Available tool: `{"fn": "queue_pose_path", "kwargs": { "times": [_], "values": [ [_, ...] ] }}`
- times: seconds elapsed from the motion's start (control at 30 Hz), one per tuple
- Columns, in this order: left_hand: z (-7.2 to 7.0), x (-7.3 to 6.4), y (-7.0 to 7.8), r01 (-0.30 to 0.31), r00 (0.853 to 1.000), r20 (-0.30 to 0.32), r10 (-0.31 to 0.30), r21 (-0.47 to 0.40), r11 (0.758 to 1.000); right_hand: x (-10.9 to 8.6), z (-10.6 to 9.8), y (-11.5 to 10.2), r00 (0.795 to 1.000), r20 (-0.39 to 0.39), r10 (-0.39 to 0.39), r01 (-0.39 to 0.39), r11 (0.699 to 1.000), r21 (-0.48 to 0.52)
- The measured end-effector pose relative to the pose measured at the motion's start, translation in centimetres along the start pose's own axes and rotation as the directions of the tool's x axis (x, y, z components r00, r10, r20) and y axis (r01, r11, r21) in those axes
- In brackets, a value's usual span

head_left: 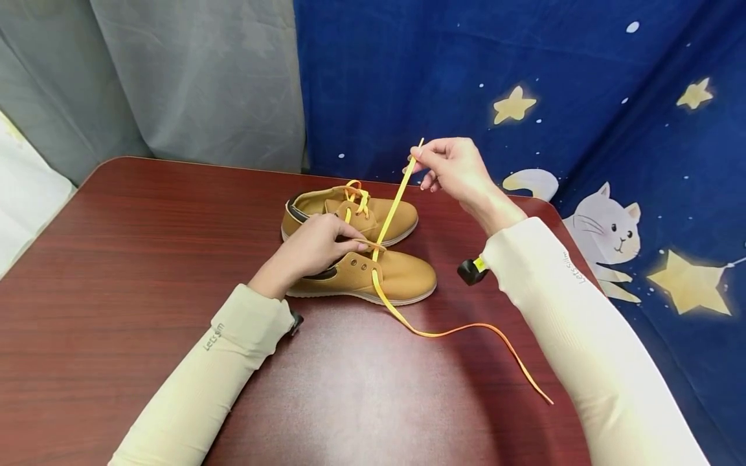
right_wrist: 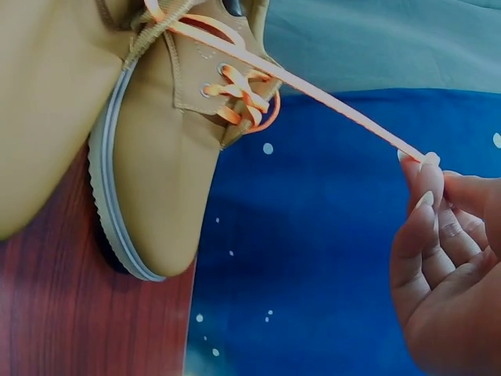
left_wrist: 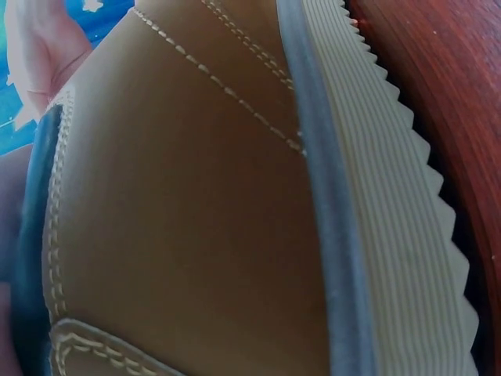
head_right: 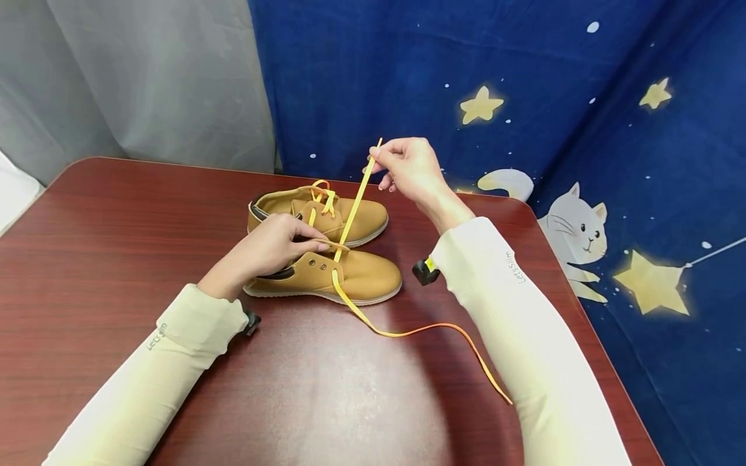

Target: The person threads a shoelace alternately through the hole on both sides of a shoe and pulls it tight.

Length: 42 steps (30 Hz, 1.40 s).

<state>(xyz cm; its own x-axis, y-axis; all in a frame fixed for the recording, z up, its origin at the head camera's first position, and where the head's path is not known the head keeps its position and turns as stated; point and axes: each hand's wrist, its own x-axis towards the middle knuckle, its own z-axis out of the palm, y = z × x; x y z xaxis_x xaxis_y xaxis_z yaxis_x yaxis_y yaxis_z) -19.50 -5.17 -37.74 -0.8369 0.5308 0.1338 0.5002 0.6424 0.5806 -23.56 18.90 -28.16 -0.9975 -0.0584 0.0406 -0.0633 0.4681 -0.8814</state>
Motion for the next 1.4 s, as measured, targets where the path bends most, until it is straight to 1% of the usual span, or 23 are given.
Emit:
{"fn": "queue_pose_path", "kwargs": {
  "times": [0.13,0.23,0.4,0.53,0.67,0.73,0.87,0.9,0.97,1.0,1.07,1.17,1.23,1.3,1.33,1.4],
  "values": [
    [0.0,0.2,0.0,0.000,1.000,-0.002,0.000,0.006,1.000,0.1,-0.8,-0.6,0.999,-0.031,0.010,-0.010,1.000,0.012],
    [0.0,0.1,0.1,0.007,1.000,-0.007,-0.007,0.002,1.000,0.0,-1.2,-1.1,0.998,-0.057,-0.005,0.005,1.000,-0.002],
    [-0.1,-0.2,0.3,0.020,1.000,0.002,-0.020,0.008,1.000,-0.1,-1.8,-1.6,0.996,-0.083,-0.018,0.016,1.000,-0.018],
    [-0.5,-0.3,0.2,0.012,1.000,-0.011,-0.012,0.019,1.000,0.0,-1.9,-2.3,0.994,-0.104,-0.038,0.041,0.999,0.028],
    [-0.6,-0.3,0.1,0.010,1.000,-0.020,-0.010,0.011,1.000,0.0,-2.3,-3.2,0.989,-0.135,-0.055,0.067,0.994,0.081],
    [-0.5,-0.3,-0.1,0.010,1.000,-0.019,-0.010,0.006,1.000,-0.2,-2.5,-3.4,0.987,-0.147,-0.064,0.076,0.994,0.076],
    [-0.1,-0.3,-0.3,0.020,1.000,-0.010,-0.020,-0.002,1.000,-1.1,-2.5,-3.0,0.982,-0.167,-0.085,0.091,0.996,0.025],
    [-0.1,-0.3,-0.3,0.023,1.000,-0.005,-0.023,-0.006,1.000,-1.3,-2.4,-2.9,0.981,-0.171,-0.093,0.100,0.995,0.031],
    [-0.1,-0.2,-0.2,0.032,1.000,0.002,-0.032,-0.029,0.999,-1.9,-2.4,-2.8,0.979,-0.171,-0.112,0.127,0.989,0.079],
    [-0.2,-0.2,-0.2,0.035,0.999,0.001,-0.035,-0.048,0.998,-2.2,-2.4,-2.7,0.979,-0.164,-0.123,0.144,0.982,0.119],
    [-0.3,-0.1,-0.2,0.031,0.999,-0.008,-0.032,-0.100,0.994,-2.8,-2.4,-2.6,0.980,-0.136,-0.144,0.173,0.956,0.237],
    [-0.6,0.0,-0.1,0.006,0.998,-0.059,-0.016,-0.173,0.985,-4.0,-2.4,-2.4,0.982,-0.086,-0.170,0.190,0.899,0.394],
    [-0.8,0.0,-0.1,-0.016,0.995,-0.099,-0.002,-0.184,0.983,-4.9,-2.3,-2.1,0.980,-0.039,-0.195,0.190,0.854,0.484],
    [-1.0,-0.1,0.0,-0.030,0.992,-0.126,0.007,-0.187,0.982,-6.0,-2.1,-1.8,0.972,0.012,-0.235,0.193,0.826,0.530],
    [-1.1,-0.1,-0.1,-0.040,0.992,-0.128,0.015,-0.191,0.981,-6.5,-1.9,-1.7,0.964,0.039,-0.263,0.202,0.820,0.536],
    [-1.2,-0.2,-0.1,-0.056,0.992,-0.119,0.032,-0.199,0.978,-7.4,-1.4,-1.3,0.943,0.093,-0.320,0.227,0.821,0.524]
  ]
}}
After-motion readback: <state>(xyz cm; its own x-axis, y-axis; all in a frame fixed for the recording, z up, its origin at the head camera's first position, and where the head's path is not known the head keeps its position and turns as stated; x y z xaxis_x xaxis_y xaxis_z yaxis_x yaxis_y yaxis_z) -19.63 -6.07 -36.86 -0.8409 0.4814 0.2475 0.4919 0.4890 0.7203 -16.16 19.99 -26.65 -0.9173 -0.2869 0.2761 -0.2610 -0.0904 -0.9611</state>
